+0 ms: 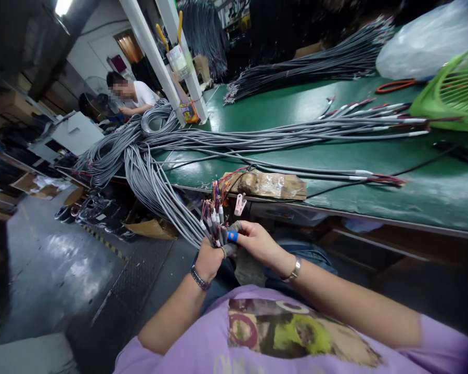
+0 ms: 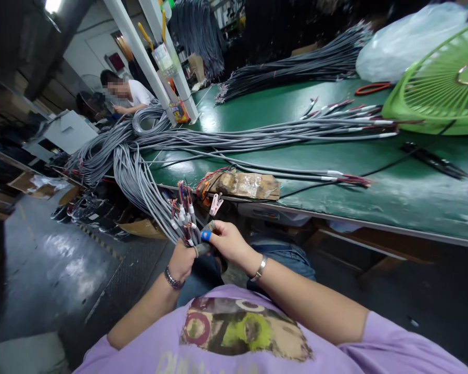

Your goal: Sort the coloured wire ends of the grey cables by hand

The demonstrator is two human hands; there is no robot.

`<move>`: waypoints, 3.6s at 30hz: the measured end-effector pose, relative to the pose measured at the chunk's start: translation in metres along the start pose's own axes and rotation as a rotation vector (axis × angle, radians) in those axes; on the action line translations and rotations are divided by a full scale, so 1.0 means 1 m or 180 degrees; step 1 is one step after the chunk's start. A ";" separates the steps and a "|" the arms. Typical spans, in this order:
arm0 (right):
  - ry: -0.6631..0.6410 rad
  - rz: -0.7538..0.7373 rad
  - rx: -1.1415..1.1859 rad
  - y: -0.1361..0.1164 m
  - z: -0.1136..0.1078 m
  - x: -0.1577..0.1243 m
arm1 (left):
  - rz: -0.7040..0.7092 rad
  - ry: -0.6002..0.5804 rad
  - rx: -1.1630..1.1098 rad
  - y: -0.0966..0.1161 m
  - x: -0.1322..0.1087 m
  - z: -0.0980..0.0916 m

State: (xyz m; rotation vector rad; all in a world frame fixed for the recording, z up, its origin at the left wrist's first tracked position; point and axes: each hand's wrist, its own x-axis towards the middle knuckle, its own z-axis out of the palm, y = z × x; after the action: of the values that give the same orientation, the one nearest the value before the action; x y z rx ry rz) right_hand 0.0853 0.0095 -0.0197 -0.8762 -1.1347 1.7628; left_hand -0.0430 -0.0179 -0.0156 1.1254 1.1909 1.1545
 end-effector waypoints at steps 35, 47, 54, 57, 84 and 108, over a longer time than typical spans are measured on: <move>0.0632 0.0375 0.1320 0.000 0.000 0.007 | 0.0136 0.0641 -0.0356 -0.001 -0.002 -0.008; -0.0067 0.0247 0.0309 0.002 0.002 0.000 | 0.0262 0.0441 -0.0235 -0.004 -0.002 -0.013; 0.0943 0.0483 0.1314 0.004 -0.007 0.015 | 0.0196 0.0433 -0.0203 -0.005 -0.003 -0.016; 0.0905 0.0704 0.1544 0.005 -0.019 0.015 | 0.0137 0.0504 -0.0286 -0.003 -0.003 -0.017; -0.0044 0.1057 0.1619 0.006 -0.005 0.004 | 0.0261 0.0219 -0.0309 -0.007 0.008 -0.013; 0.0026 0.0410 0.0572 -0.001 0.001 0.005 | 0.0128 0.0528 -0.0311 -0.004 0.003 -0.009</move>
State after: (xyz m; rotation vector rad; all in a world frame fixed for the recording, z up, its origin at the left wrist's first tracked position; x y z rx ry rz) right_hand 0.0828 0.0138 -0.0193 -0.8622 -0.9154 1.9310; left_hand -0.0517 -0.0154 -0.0198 0.9987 1.2283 1.3436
